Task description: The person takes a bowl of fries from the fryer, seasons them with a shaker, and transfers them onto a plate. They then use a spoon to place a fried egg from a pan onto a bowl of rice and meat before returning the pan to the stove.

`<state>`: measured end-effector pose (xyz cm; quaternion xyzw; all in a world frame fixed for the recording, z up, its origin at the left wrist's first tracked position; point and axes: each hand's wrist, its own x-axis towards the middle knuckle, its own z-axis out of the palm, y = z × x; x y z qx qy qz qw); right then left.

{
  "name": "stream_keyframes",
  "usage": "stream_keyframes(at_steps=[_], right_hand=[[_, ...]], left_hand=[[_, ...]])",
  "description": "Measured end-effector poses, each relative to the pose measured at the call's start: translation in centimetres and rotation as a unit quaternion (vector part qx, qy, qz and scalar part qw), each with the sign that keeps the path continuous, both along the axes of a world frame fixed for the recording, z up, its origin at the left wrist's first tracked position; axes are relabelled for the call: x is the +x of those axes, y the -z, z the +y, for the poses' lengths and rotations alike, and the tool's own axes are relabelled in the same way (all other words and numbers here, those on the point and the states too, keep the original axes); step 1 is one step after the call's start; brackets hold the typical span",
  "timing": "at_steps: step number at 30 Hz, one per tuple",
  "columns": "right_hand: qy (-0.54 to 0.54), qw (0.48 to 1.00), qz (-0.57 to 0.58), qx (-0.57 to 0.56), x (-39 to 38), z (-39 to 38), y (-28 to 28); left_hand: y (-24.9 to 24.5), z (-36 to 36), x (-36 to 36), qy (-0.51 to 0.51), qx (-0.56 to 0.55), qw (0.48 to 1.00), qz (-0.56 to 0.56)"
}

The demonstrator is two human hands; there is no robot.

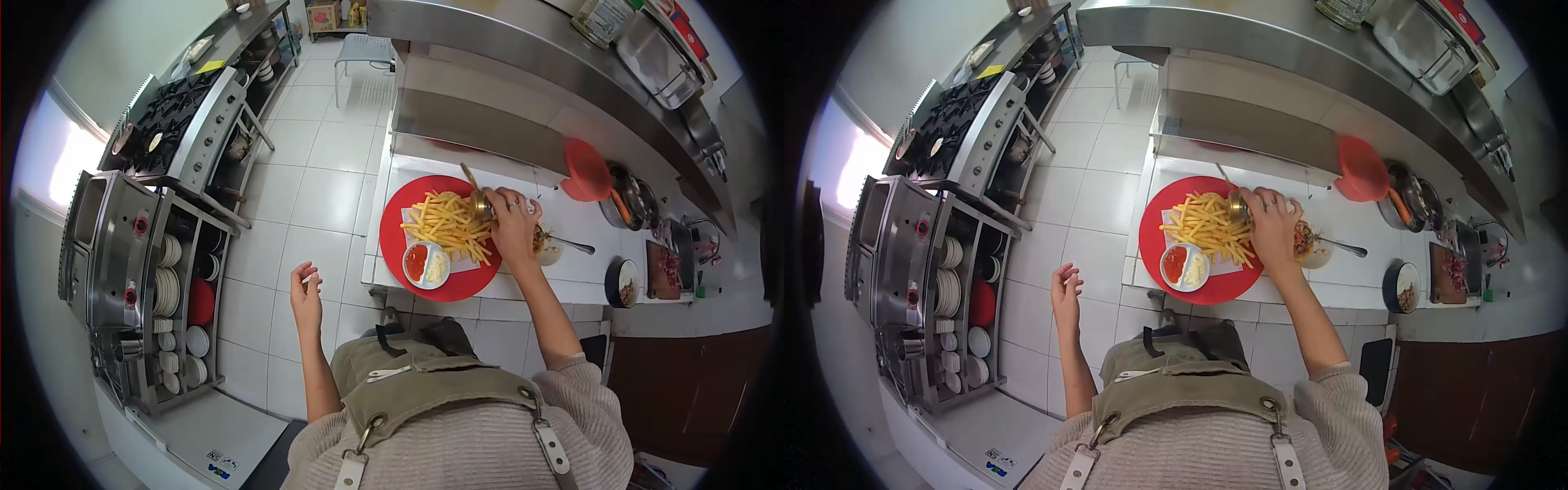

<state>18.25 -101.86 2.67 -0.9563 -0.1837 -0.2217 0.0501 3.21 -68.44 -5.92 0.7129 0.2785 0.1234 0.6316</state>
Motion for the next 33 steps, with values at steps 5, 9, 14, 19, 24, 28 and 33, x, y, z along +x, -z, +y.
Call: stream_keyframes(at_steps=[5,9,14,19,24,28,33], right_hand=[[-0.012,1.0,0.005,0.004,0.7,1.0,-0.8],[-0.053,0.998,0.022,-0.016,0.8,1.6,0.0],[-0.03,0.999,0.022,-0.015,1.4,1.4,-0.1],[-0.043,0.998,0.026,-0.038,1.5,1.6,0.3],[-0.026,0.999,0.018,-0.027,1.3,1.3,0.4],[-0.038,0.999,0.013,-0.025,0.7,0.7,0.8],[-0.002,1.0,0.011,-0.008,0.2,-0.2,0.8]], left_hand=[[0.3,0.2,-0.2,-0.02,-0.001,1.0,-0.001],[0.6,0.8,-0.8,-0.026,0.009,1.0,0.002],[0.6,1.1,-1.5,-0.027,0.021,0.999,0.018],[1.1,1.1,-1.4,-0.018,0.026,0.999,0.013],[1.0,0.9,-1.0,-0.015,0.037,0.999,0.008],[1.0,0.8,-0.9,-0.02,0.04,0.999,0.011],[1.1,0.8,-0.7,-0.013,0.042,0.999,0.01]])
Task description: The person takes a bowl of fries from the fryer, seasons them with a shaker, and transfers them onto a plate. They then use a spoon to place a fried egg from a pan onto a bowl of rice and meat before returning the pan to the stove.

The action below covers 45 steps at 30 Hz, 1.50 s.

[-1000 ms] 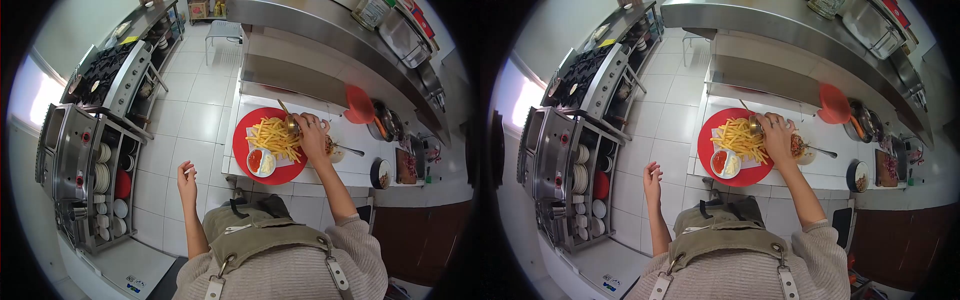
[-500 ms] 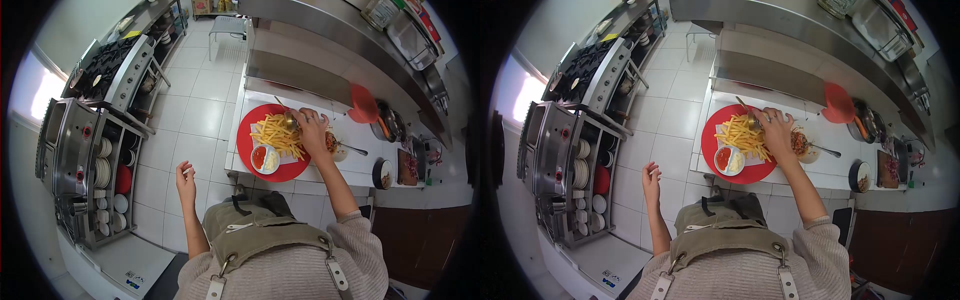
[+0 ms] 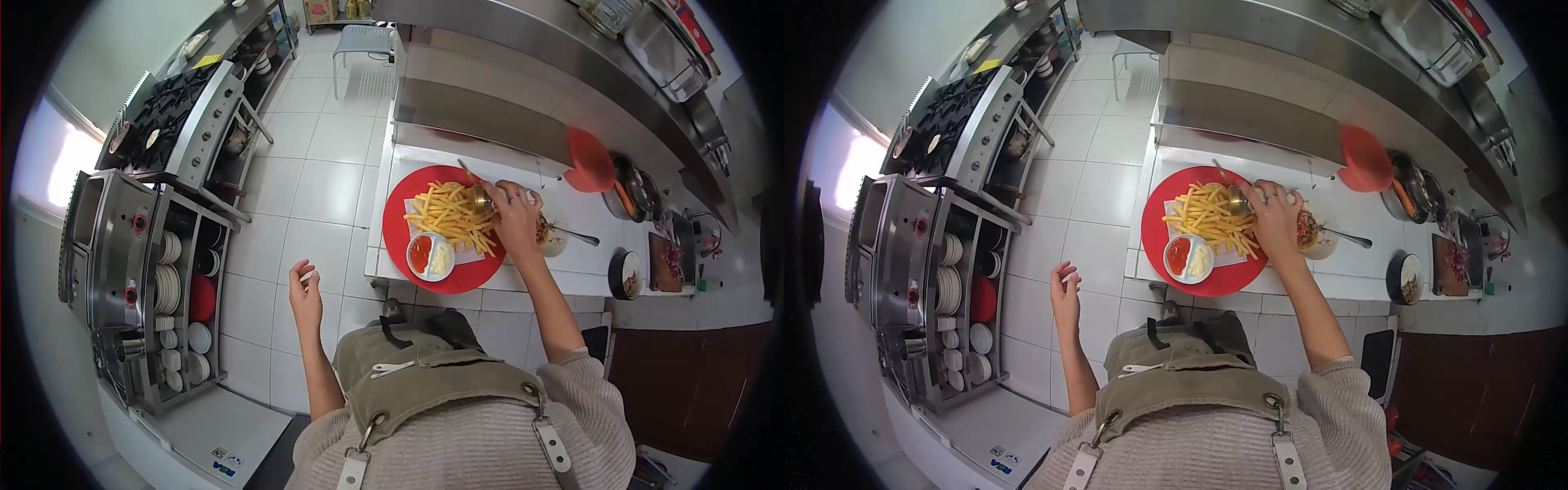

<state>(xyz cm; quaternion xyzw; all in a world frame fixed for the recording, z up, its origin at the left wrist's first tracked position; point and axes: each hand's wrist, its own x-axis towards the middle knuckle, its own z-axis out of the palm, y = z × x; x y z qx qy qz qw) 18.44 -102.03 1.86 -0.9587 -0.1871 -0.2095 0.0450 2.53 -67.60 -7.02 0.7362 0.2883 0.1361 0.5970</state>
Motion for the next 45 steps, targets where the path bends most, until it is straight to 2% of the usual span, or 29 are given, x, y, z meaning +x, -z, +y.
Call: stream_keyframes(at_steps=[5,12,15,21,28,31,41,45], right_hand=[[-0.025,0.999,-0.004,-0.027,-0.7,-0.5,0.0],[0.012,1.0,-0.018,-0.002,-0.3,-0.6,0.0],[-0.021,0.999,-0.013,-0.02,-0.5,-0.3,0.3],[0.028,0.999,-0.013,0.042,0.1,-0.2,0.2],[0.015,1.0,-0.012,0.02,0.4,-0.3,0.8],[0.054,0.997,-0.006,0.054,0.8,-0.3,0.3],[0.074,0.994,0.014,0.084,0.1,-0.3,1.8],[0.106,0.978,0.028,0.176,-1.3,-0.5,1.1]], left_hand=[[0.3,0.0,0.0,0.005,0.003,1.0,-0.001],[0.1,-0.3,0.2,0.011,0.004,1.0,0.008],[-0.1,-0.2,0.1,0.005,0.013,1.0,0.003],[0.3,-0.1,0.0,0.011,0.015,1.0,0.001],[-0.2,-0.6,0.0,0.018,0.011,1.0,0.006],[0.5,-0.5,0.1,0.023,0.019,1.0,-0.001],[-0.3,-1.3,0.3,0.036,0.021,0.999,0.002],[0.5,-1.3,0.5,0.046,0.021,0.999,-0.006]])
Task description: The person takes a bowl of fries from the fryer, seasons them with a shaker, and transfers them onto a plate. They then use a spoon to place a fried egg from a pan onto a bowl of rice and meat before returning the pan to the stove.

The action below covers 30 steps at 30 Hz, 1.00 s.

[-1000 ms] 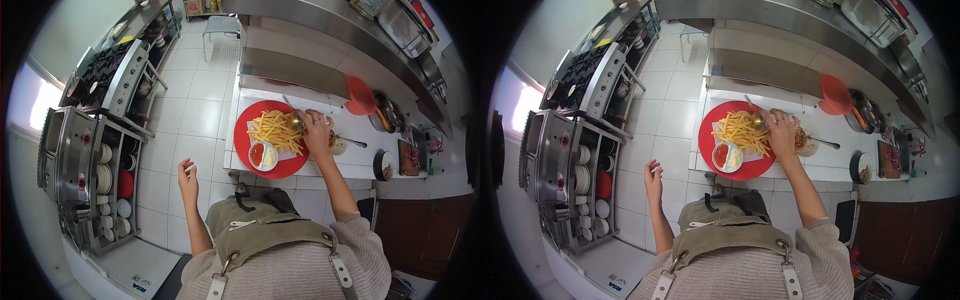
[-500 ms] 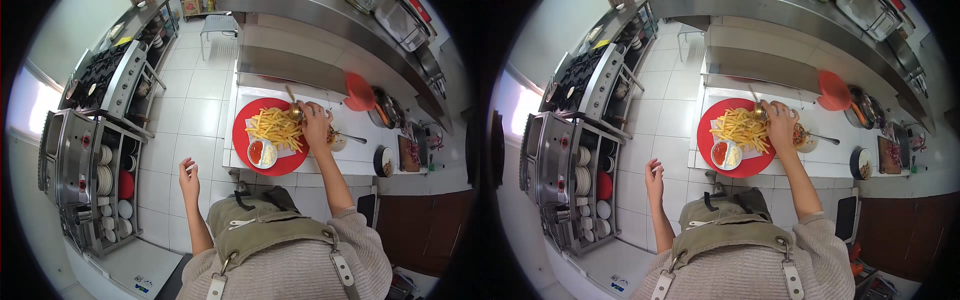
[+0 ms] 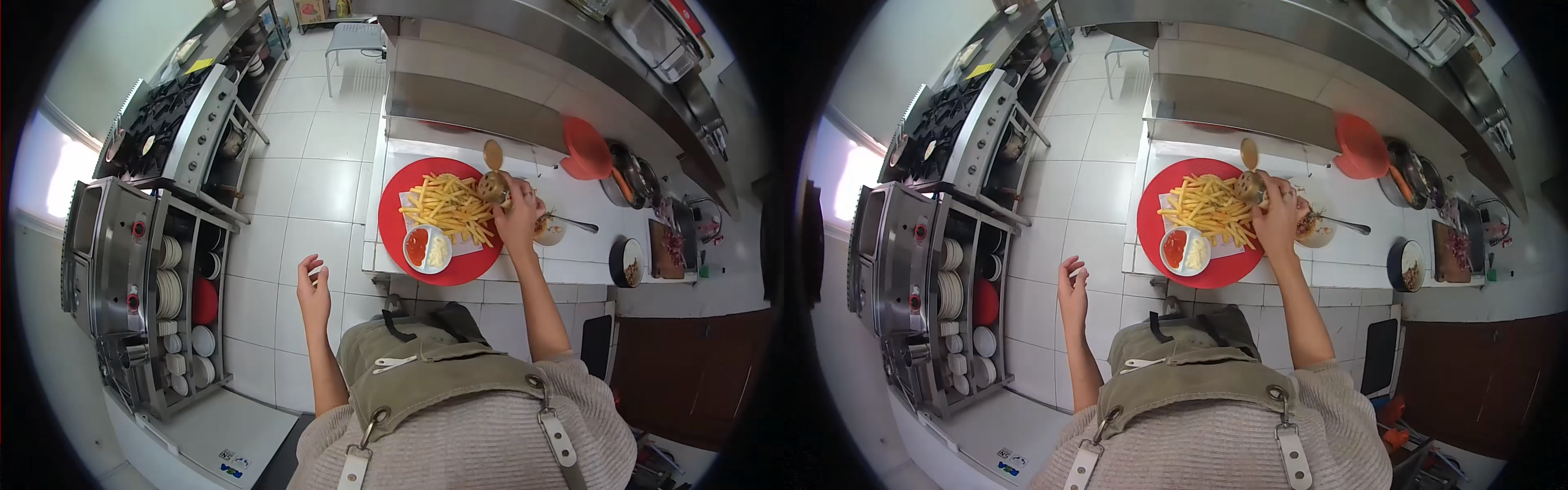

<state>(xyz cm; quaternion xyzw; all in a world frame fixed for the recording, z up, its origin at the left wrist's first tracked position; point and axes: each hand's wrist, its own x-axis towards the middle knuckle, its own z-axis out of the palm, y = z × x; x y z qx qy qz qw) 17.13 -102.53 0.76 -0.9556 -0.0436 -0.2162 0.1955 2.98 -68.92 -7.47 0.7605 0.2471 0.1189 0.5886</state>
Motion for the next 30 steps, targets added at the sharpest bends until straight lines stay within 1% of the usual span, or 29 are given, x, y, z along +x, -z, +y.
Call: stream_keyframes(at_steps=[1,2,3,4,5,7,8,9,11,12,14,16,17,18,20,21,22,23,25,26,27,29,30], right_hand=[[0.008,0.999,0.0,0.034,-0.3,0.1,-0.4],[0.009,0.999,-0.001,0.034,-0.4,-0.1,-0.4],[-0.028,0.983,0.013,0.181,-0.3,-0.5,-0.4],[-0.065,0.944,0.025,0.324,-0.4,-0.7,-0.4],[-0.062,0.943,0.021,0.325,-0.7,-0.7,-1.2],[-0.121,0.894,0.11,0.417,-1.6,-0.1,-5.2],[-0.138,0.882,0.112,0.437,-2.4,0.5,-7.5],[-0.141,0.884,0.092,0.436,-2.9,0.8,-9.7],[-0.248,0.858,0.123,0.432,-3.9,1.2,-14.0],[-0.251,0.86,0.107,0.431,-4.2,1.6,-16.5],[-0.365,0.791,0.114,0.477,-5.3,2.3,-21.1],[-0.4,0.808,0.059,0.429,-5.0,2.6,-24.9],[-0.4,0.822,0.03,0.405,-4.1,2.8,-26.4],[-0.399,0.834,0.002,0.382,-3.0,3.0,-27.7],[-0.359,0.849,-0.033,0.386,-1.2,4.1,-30.3],[-0.369,0.844,-0.029,0.389,0.6,4.1,-30.9],[-0.32,0.892,-0.078,0.308,2.7,4.0,-31.3],[-0.272,0.927,-0.127,0.224,4.3,4.3,-31.4],[-0.275,0.931,-0.167,0.174,5.8,5.4,-31.7],[-0.264,0.937,-0.113,0.201,6.8,5.2,-31.8],[-0.282,0.931,-0.107,0.203,7.3,5.3,-31.7],[-0.216,0.948,-0.151,0.178,7.9,5.6,-32.0],[-0.227,0.946,-0.15,0.176,8.3,5.8,-31.9]], left_hand=[[0.0,-0.1,0.1,0.007,-0.003,1.0,-0.003],[-0.4,-0.4,0.3,0.009,-0.002,1.0,-0.005],[-1.1,-0.8,0.5,0.015,-0.004,1.0,0.0],[-1.5,-1.1,0.7,0.022,-0.006,1.0,0.005],[-1.4,-1.3,0.9,0.026,-0.004,1.0,0.001],[-1.0,-1.7,1.5,0.05,-0.004,0.999,-0.013],[-1.2,-2.0,1.8,0.055,-0.001,0.998,-0.019],[-1.1,-2.3,2.2,0.061,0.002,0.997,-0.038],[-0.5,-2.6,2.9,0.068,0.005,0.997,-0.043],[-1.0,-2.8,3.3,0.072,0.008,0.996,-0.059],[-2.1,-3.1,3.7,0.081,0.007,0.996,-0.019],[-2.6,-3.1,4.3,0.084,0.007,0.996,-0.033],[-2.7,-3.1,4.2,0.084,0.002,0.996,-0.039],[-2.8,-3.0,4.3,0.079,0.005,0.996,-0.051],[-2.4,-2.8,4.6,0.076,0.0,0.995,-0.065],[-2.4,-2.6,4.5,0.068,-0.008,0.994,-0.081],[-2.9,-2.6,4.5,0.069,-0.01,0.994,-0.088],[-3.2,-2.6,4.4,0.065,-0.009,0.993,-0.096],[-2.4,-2.2,4.4,0.057,-0.01,0.992,-0.111],[-2.6,-2.0,4.2,0.034,-0.007,0.993,-0.109],[-2.9,-2.0,4.0,0.032,-0.004,0.995,-0.098],[-3.0,-1.3,3.5,0.02,-0.003,0.996,-0.091],[-2.9,-1.1,3.3,0.012,-0.004,0.997,-0.08]])
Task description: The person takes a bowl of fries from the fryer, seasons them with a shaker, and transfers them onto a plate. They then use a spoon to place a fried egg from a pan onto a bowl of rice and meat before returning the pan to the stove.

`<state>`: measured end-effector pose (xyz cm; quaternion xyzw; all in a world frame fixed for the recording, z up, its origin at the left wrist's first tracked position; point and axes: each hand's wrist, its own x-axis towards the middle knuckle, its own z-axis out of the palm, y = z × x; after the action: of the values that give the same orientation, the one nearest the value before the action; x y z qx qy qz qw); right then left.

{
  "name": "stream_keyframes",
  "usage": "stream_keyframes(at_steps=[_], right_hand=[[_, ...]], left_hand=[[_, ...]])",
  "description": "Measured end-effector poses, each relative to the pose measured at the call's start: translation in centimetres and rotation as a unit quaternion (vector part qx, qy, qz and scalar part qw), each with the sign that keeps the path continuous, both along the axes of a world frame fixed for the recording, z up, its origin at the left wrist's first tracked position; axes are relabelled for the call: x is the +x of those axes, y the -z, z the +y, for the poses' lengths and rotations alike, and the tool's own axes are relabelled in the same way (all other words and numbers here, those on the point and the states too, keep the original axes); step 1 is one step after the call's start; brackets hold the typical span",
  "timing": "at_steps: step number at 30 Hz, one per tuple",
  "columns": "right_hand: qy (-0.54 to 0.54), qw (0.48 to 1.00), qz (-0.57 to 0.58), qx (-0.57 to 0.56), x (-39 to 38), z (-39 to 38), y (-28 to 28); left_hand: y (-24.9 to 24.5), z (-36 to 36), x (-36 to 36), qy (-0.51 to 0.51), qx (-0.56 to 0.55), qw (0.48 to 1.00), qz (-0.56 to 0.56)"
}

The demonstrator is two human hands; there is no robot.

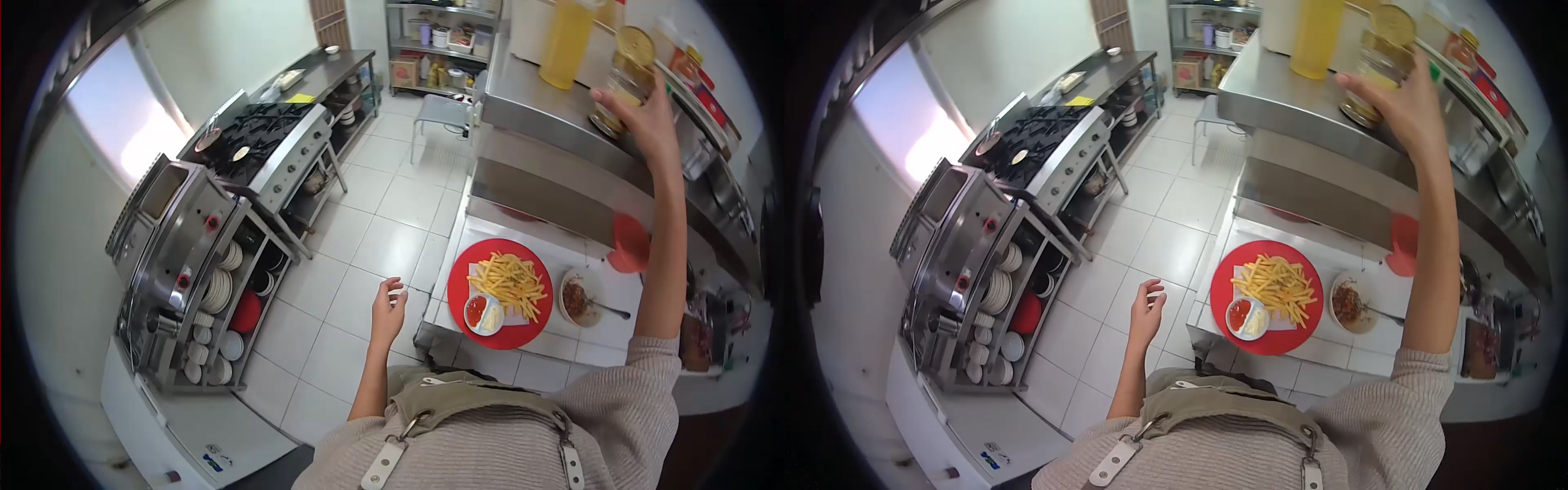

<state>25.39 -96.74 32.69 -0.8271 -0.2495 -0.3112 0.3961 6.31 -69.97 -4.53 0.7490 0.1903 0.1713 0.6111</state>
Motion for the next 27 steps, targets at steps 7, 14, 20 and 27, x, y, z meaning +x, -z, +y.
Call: stream_keyframes(at_steps=[7,14,20,27], right_hand=[[0.173,0.966,-0.162,-0.103,0.3,1.6,1.0],[0.281,0.91,-0.242,-0.186,-0.3,1.4,2.6],[0.175,0.961,-0.174,-0.121,-3.0,2.1,2.6],[0.038,0.992,-0.111,0.035,-9.1,-6.1,6.4]], left_hand=[[1.4,1.4,-1.2,-0.026,-0.003,0.999,0.026],[1.3,0.9,-1.7,-0.006,0.014,0.998,0.063],[1.9,0.2,-2.3,0.015,0.02,0.997,0.071],[3.1,-2.2,-1.9,0.061,-0.04,0.993,0.088]])
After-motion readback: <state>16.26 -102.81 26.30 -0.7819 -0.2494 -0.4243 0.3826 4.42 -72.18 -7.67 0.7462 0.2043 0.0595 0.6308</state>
